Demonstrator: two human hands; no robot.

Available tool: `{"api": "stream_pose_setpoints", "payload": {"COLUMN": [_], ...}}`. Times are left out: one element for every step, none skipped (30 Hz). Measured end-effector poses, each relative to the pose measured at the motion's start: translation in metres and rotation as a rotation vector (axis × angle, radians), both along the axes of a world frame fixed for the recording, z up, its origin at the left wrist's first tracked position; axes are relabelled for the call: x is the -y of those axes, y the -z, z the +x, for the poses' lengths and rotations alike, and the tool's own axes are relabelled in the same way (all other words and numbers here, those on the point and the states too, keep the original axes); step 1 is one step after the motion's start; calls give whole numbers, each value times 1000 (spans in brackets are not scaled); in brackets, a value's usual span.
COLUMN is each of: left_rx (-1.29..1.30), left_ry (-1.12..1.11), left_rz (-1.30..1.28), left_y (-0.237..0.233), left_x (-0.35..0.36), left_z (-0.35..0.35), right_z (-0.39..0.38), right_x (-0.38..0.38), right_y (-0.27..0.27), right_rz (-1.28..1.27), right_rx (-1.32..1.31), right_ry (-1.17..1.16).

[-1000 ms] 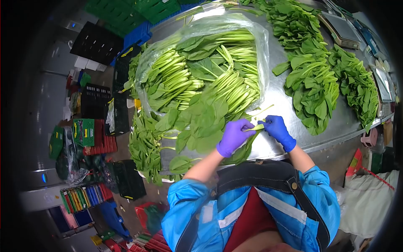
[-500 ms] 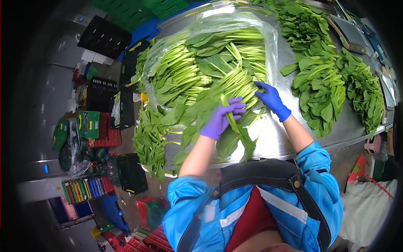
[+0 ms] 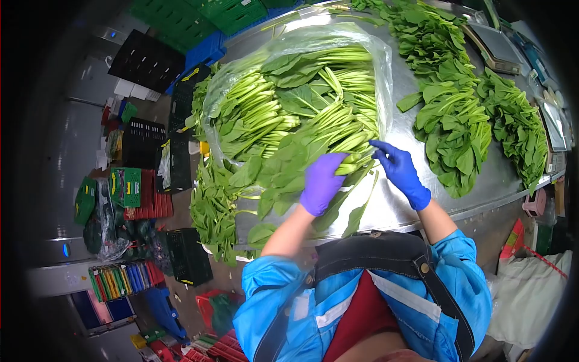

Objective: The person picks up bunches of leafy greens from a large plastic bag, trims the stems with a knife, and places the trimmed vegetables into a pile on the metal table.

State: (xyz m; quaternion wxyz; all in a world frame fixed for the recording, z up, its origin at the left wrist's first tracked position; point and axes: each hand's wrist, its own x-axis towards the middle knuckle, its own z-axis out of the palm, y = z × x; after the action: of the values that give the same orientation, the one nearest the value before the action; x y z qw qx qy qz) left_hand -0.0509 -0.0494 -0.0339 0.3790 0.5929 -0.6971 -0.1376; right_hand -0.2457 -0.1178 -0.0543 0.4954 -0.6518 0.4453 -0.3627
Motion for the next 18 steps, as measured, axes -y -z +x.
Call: {"api": "stream_pose_setpoints", "payload": {"left_rx": [15, 16, 45, 74, 74, 101, 129, 130, 56, -18, -18, -74, -128, -126, -88, -52, -55, -43], "left_ry": [-3, -5, 20, 48, 50, 60, 68, 68, 58, 49, 49, 29, 8, 4, 32, 63, 64, 116], "left_rz": [-27, -26, -3, 18, 16, 26, 37, 36, 58, 81, 82, 72, 57, 52, 56, 69, 76, 92], "left_y": [-13, -20, -25, -27, -26, -23, -21, -19, -18, -20, -22, -29, -34, -33, -29, -25, -21, -18], "left_x": [-3, -4, -6, -7, -7, -7, -7, -8, -9, -10, -14, -17, -16, -15, -15, -19, -21, -22], "left_z": [-1, -2, -3, -4, -6, -8, -9, -8, -6, -5, -3, -2, 0, 2, 3, 2, -2, -9], "right_z": [-3, -4, -1, 3, 7, 8, 9, 8, 7, 4, -3, -9, -12, -13, -13, -13, -14, -9], "right_x": [-5, -11, -19, -20, -19, -18, -17, -14, -12, -12, -11, -10, -8, -9, -16, -24, -26, -30], "right_y": [3, 4, -15, -16, -15, -12, -6, 0, 6, 13, 22, 25, 26, 29, 16, 1, -17, -20], "right_rz": [-176, -349, -346, -345, -362, -378, -394, -395, -374, -353, -352, -298, -249, -255, -238, -211, 35, -61], "right_rx": [-90, -180, -256, -255, -293, -331, -339, -339, -346, -354, -353, -400, -444, -442, -284, -127, -79, 35], "right_ry": [-86, -171, -235, -233, -240, -247, -246, -245, -250, -256, -256, -209, -162, -165, -185, -202, -310, -354]}}
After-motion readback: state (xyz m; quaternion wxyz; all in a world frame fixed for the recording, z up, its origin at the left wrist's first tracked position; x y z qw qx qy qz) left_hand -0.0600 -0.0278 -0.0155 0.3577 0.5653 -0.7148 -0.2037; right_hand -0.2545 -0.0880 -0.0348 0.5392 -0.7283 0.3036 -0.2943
